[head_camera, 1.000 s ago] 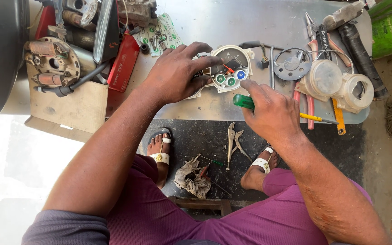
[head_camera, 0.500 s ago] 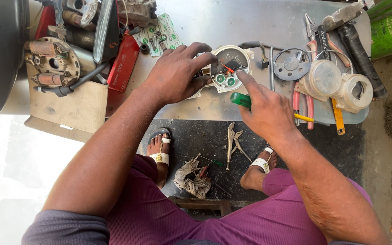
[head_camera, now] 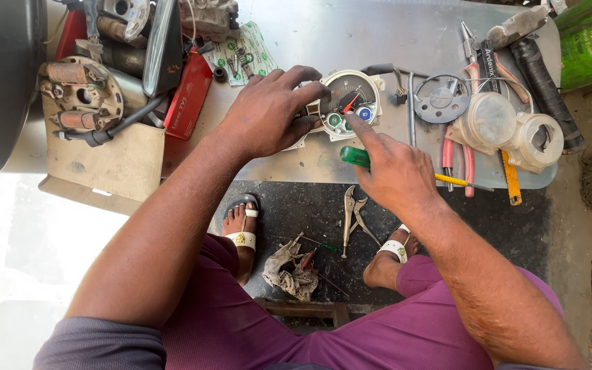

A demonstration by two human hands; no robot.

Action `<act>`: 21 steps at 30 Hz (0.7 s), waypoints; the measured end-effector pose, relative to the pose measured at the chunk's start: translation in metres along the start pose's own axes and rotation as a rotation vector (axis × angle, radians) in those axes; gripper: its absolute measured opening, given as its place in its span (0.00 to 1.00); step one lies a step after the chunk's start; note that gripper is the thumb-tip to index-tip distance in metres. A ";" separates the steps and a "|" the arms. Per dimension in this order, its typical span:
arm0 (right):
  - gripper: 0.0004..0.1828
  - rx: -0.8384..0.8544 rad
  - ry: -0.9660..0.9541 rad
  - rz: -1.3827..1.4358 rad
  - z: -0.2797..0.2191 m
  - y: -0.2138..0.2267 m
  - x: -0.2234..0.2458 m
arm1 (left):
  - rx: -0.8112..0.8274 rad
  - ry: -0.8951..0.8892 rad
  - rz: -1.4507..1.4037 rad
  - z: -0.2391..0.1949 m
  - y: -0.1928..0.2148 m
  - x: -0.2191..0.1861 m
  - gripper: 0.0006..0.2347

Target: The person sits at a workbench and uses a screwdriver to unscrew and pry open a motorcycle instrument cluster, separating the speedometer dial and bezel from its housing. They remove small screws, lift off the clear lens cover, and work on the gauge face with their hands.

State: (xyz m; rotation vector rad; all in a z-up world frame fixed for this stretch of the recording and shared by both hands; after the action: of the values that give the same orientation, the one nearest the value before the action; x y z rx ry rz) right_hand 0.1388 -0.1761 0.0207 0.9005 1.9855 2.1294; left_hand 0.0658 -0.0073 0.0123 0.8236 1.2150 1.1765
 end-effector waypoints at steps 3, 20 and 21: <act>0.43 0.001 0.007 0.008 -0.001 0.003 0.006 | -0.004 -0.004 0.004 0.000 0.000 0.000 0.20; 0.41 -0.072 0.049 0.019 -0.002 0.002 -0.003 | 0.006 0.001 -0.004 0.001 0.000 -0.001 0.18; 0.42 -0.076 0.048 0.021 -0.002 0.003 -0.002 | 0.008 0.003 -0.003 0.001 0.000 -0.001 0.17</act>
State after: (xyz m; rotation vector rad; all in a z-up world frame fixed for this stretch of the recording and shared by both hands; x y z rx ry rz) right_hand 0.1400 -0.1795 0.0227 0.8703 1.9103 2.2419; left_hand 0.0667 -0.0079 0.0124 0.8260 1.2238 1.1715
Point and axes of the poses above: each hand's wrist, its own z-axis towards the middle knuckle, its own y-axis out of the back of the hand, x = y × z, the point moved 8 cm from there along z, towards the middle knuckle, and after that the axes turned 10 degrees about z, right-handed, at the moved point
